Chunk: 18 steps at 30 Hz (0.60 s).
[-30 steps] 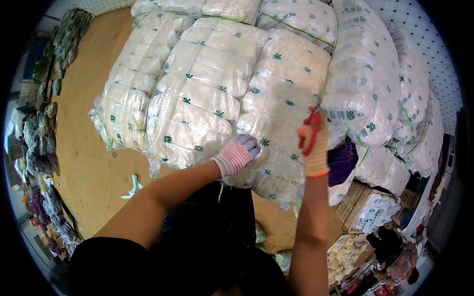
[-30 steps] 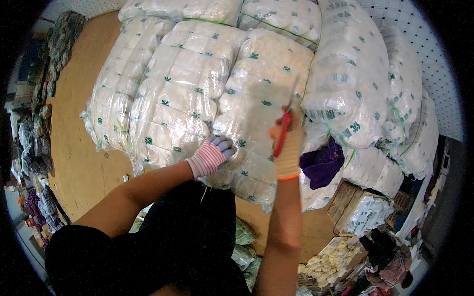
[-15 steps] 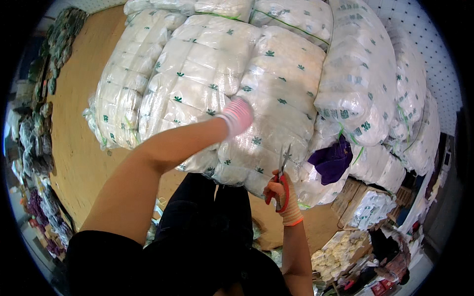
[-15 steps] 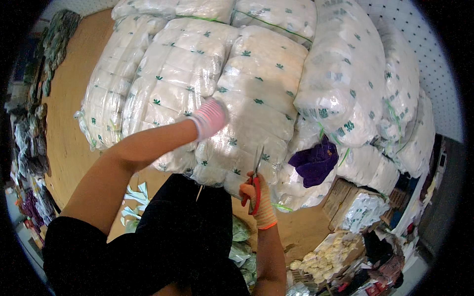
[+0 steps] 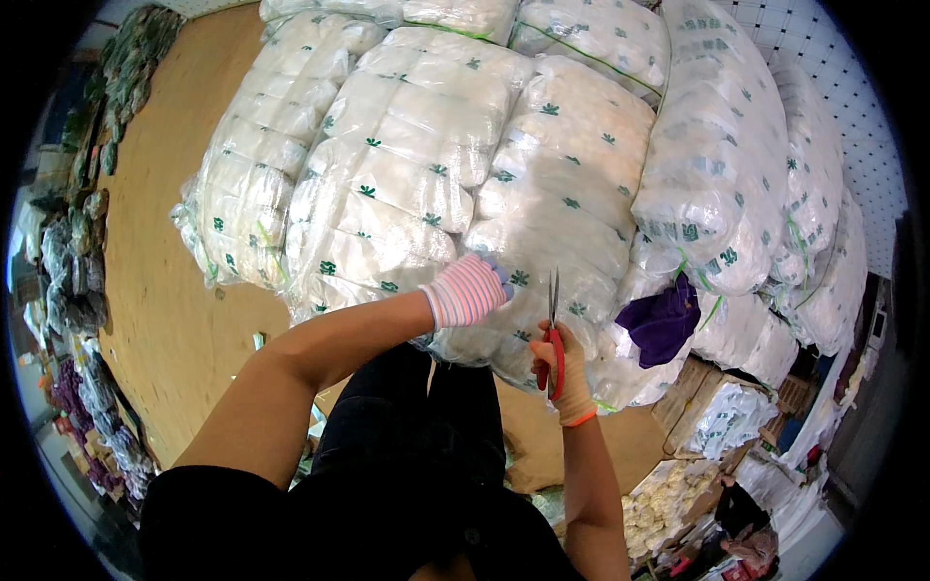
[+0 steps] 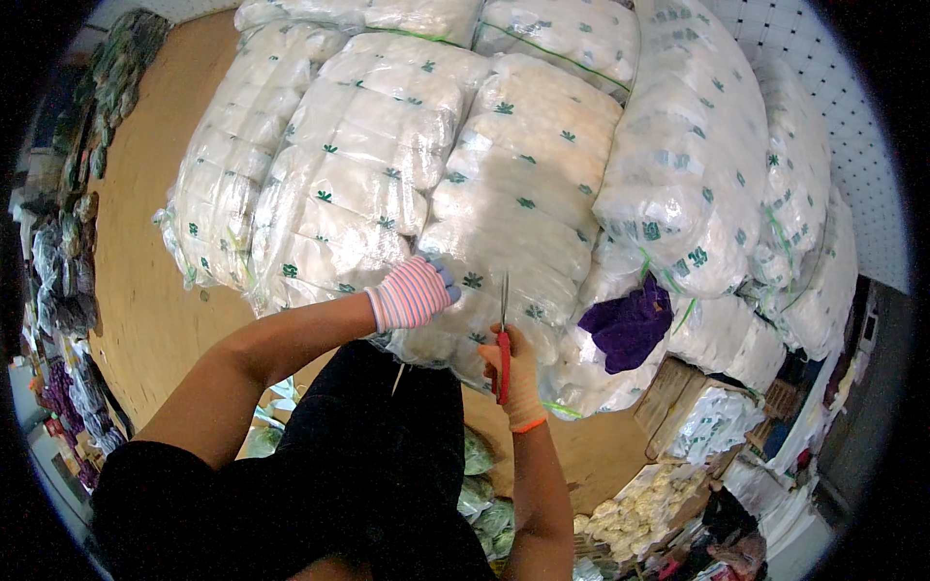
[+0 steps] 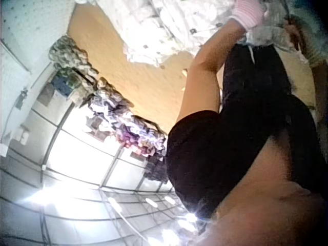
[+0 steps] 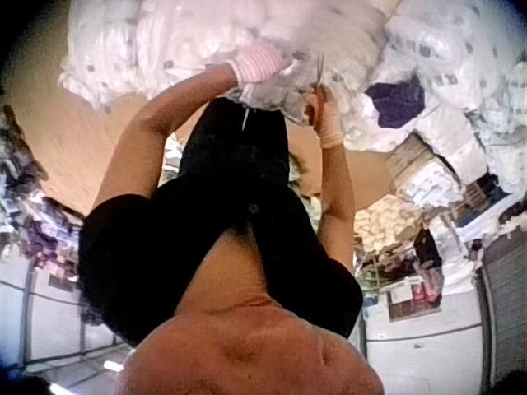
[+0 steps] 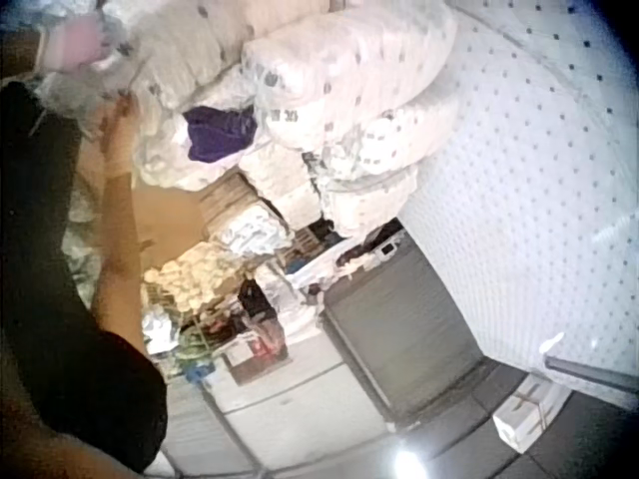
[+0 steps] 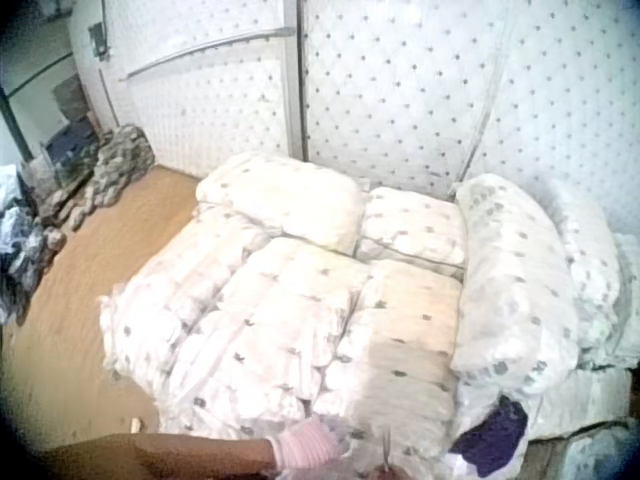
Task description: The person cuts through green plastic straps and plastic film on large white bales using shears and then wipes the surface of the bales with a cloth.
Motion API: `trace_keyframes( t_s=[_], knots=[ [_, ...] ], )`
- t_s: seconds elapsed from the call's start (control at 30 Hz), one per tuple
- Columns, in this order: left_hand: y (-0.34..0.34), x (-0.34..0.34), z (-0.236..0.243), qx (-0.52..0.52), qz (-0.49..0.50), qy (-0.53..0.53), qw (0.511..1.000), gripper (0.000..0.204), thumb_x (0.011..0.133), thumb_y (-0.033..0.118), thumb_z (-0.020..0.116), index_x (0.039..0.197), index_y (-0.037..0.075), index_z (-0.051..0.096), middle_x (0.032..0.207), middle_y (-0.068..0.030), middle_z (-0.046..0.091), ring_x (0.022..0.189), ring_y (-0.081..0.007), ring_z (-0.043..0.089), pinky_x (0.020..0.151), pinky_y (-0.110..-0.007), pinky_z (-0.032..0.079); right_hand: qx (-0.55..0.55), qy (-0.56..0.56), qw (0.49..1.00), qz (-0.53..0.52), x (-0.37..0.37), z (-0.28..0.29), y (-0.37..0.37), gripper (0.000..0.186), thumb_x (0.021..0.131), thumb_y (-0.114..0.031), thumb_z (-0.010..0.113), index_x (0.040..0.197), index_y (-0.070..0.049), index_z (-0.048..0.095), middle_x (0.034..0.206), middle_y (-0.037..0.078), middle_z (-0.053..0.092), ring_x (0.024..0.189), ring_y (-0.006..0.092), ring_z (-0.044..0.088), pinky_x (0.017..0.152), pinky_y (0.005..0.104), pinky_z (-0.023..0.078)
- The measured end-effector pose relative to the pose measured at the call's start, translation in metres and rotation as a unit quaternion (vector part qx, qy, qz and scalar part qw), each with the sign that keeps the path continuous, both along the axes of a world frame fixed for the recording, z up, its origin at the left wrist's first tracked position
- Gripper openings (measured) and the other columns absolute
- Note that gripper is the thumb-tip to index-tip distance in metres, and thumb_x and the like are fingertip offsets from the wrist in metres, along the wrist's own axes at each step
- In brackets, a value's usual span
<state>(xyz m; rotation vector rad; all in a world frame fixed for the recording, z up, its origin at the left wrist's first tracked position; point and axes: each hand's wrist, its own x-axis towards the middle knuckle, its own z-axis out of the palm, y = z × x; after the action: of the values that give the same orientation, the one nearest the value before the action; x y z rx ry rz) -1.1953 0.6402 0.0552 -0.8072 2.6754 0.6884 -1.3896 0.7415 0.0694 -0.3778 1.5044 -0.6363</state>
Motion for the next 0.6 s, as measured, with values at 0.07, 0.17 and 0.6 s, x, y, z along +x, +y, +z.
trace_keyframes(
  t_s=[0.07,0.17,0.6],
  knots=[
    [0.006,-0.003,-0.007,-0.015,-0.013,0.019,1.0,0.022,0.074,0.021,0.052,0.091,0.008,0.057,0.086,-0.0089,0.057,0.081,-0.0242,0.056,0.07,-0.037,0.043,-0.005,0.003,1.0,-0.003,0.003,0.0,-0.003,0.037,0.073,-0.011,0.059,0.106,0.001,0.049,0.063,0.002,0.047,0.043,0.012,0.047,0.039,0.0242,0.039],
    [0.008,-0.014,-0.01,-0.033,-0.053,0.073,0.995,0.025,0.078,0.02,0.046,0.097,0.009,0.055,0.093,-0.0061,0.055,0.083,-0.0221,0.056,0.067,-0.035,0.043,-0.018,-0.013,1.0,-0.012,0.009,0.0,-0.016,0.036,0.074,-0.013,0.055,0.107,0.001,0.049,0.058,0.003,0.046,0.039,0.0118,0.044,0.034,0.0239,0.035],
    [-0.011,-0.069,-0.006,-0.002,-0.119,-0.019,0.993,0.015,0.08,0.019,0.048,0.082,0.008,0.058,0.078,-0.005,0.06,0.067,-0.0251,0.06,0.058,-0.038,0.045,-0.053,-0.004,0.999,0.0,-0.002,-0.003,-0.016,0.023,0.079,-0.027,0.057,0.081,-0.005,0.049,0.051,0.003,0.046,0.035,0.0109,0.042,0.03,0.0231,0.03]
  ],
)
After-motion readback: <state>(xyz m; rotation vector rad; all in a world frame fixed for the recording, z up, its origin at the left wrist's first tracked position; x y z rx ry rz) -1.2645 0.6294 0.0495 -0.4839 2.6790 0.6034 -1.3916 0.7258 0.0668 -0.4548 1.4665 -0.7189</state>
